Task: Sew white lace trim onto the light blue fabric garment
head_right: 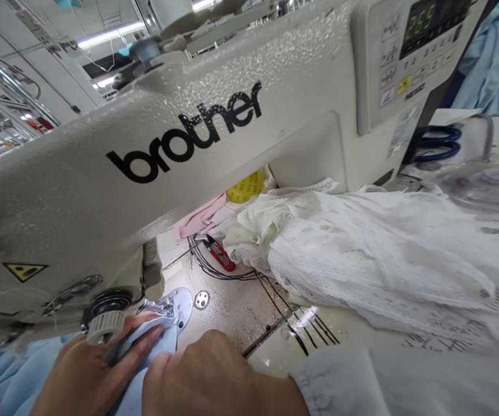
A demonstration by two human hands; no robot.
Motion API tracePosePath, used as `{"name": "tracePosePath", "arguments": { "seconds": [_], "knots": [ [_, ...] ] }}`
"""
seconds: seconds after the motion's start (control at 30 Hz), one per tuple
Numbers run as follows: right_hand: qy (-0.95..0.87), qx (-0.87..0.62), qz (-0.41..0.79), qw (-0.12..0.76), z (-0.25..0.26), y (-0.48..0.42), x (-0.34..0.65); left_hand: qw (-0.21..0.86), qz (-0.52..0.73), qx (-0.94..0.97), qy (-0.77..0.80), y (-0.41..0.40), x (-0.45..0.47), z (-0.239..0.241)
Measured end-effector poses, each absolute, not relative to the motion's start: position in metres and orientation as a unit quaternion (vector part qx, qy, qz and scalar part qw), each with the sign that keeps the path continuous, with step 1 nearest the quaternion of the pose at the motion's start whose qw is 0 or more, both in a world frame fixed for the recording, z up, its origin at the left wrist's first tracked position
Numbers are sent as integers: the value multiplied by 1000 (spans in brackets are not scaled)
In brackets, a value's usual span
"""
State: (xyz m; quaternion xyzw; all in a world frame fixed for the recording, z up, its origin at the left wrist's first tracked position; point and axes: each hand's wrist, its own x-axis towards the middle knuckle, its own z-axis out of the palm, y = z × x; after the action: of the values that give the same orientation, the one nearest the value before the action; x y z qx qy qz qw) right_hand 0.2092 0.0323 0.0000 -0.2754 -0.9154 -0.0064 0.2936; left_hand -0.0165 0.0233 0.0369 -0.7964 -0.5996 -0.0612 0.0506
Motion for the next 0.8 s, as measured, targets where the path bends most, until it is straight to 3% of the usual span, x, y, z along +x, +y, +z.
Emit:
{"name": "tracePosePath", "arguments": {
  "seconds": [0.27,0.5,0.63,0.8],
  "knots": [
    [-938,-254,24,235,19,36,214,25,-125,-779,-614,26,-5,37],
    [-935,-252,-9,250,17,34,214,-3,-137,-768,-626,26,5,40],
    [-949,-248,26,193,28,33,220,-30,-133,-762,-633,26,12,45],
    [-971,-209,89,75,46,48,225,34,-136,-786,-602,25,17,44]
  ]
}}
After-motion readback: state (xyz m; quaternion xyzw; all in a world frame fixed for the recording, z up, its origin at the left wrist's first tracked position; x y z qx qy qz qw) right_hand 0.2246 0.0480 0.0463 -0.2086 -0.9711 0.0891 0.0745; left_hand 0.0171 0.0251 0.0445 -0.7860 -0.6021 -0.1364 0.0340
